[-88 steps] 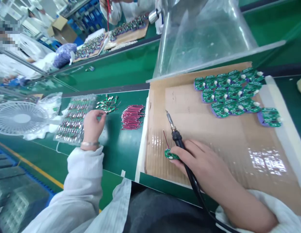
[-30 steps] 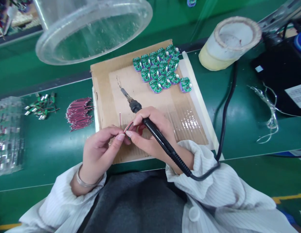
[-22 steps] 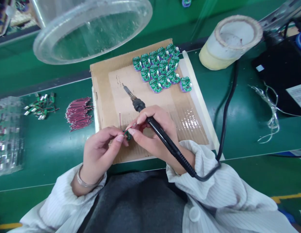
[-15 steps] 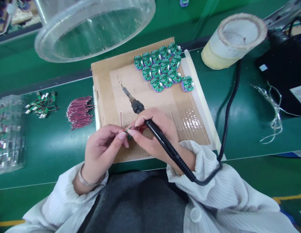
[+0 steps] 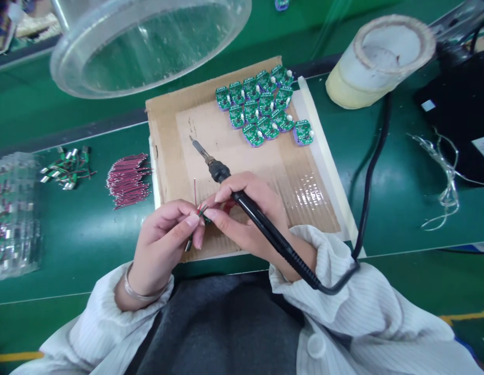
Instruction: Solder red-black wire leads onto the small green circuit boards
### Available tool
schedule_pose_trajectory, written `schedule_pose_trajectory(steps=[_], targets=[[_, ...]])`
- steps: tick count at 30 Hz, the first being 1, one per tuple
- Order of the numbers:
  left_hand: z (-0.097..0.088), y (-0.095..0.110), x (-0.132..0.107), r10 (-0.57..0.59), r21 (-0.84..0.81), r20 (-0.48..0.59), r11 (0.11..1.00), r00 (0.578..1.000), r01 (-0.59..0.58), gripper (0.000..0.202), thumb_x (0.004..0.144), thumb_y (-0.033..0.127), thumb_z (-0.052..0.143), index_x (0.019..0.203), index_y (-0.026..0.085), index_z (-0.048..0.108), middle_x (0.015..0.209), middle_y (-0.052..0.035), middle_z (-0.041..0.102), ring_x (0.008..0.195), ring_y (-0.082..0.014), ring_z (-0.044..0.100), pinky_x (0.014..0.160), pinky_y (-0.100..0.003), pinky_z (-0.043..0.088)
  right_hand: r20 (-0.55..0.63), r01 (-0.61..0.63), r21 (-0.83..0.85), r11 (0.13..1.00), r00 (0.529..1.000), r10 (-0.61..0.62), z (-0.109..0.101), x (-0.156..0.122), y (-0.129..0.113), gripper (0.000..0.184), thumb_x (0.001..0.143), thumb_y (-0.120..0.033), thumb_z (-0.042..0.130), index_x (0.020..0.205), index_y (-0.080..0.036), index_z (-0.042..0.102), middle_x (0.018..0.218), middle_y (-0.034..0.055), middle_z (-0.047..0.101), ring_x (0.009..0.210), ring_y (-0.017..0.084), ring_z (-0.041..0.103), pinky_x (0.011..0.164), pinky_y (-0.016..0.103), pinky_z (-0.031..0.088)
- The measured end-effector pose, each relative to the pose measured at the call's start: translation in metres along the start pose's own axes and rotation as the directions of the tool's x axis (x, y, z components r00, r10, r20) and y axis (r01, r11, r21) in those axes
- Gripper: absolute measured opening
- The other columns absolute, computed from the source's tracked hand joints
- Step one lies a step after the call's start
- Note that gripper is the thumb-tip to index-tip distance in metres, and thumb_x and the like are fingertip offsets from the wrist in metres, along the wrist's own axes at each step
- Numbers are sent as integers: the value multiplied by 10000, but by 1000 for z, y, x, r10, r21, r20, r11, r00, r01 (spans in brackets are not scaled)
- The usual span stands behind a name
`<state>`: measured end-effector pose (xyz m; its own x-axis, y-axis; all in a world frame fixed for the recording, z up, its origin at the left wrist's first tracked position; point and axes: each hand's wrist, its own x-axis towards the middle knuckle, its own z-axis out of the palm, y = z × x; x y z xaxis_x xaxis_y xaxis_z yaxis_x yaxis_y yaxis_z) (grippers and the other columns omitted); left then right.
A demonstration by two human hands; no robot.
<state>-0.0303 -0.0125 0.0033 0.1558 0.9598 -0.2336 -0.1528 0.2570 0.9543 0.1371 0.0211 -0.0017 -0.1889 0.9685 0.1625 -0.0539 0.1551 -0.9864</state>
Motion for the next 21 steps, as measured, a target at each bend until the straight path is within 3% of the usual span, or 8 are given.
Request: schedule_pose_trajectory(steps=[5,9,11,15,17,21], targets=[[0,0,0,-13,25,4,1000,1000,13,167,927,288,600,792,190,599,560,34,607,500,-75,515,522,-189,450,6,42,-32,999,999,-41,0,0,2,274,776,-131,742,873,-264,522,845,-24,631,794,172,723,687,304,624],[1,0,-1,57,223,-20,973,998,-51,130,937,275,578,844,186,598,577,28,623,502,-78,545,509,-190,448,-13,108,-108,988,994,-110,0,-1,8,269,779,-127,726,889,-268,524,831,-31,629,745,157,708,666,305,613],[1,0,-2,144,365,-33,923,989,-122,85,935,263,577,908,187,604,597,24,638,504,-84,567,510,-196,458,-7,154,-144,977,988,-157,-1,0,10,250,782,-127,709,895,-261,533,823,-33,631,713,144,696,629,287,597],[0,-1,-3,330,629,-5,735,944,-254,36,915,218,585,917,193,612,609,28,626,505,-84,570,526,-208,455,12,190,-241,952,981,-193,-2,1,10,217,773,-125,707,870,-245,553,785,-30,648,697,131,685,590,252,563],[0,-1,-2,355,665,7,697,935,-269,42,912,209,578,889,192,609,610,28,608,506,-83,557,523,-208,447,16,206,-268,941,978,-209,-2,1,7,222,770,-116,705,866,-241,549,777,-31,648,700,127,685,585,238,559],[-2,0,-2,325,619,11,741,946,-262,60,908,179,560,859,185,594,598,37,588,495,-73,533,506,-188,435,6,148,-131,980,989,-149,-1,1,5,239,770,-120,705,897,-233,537,819,-26,633,753,145,703,622,255,591]])
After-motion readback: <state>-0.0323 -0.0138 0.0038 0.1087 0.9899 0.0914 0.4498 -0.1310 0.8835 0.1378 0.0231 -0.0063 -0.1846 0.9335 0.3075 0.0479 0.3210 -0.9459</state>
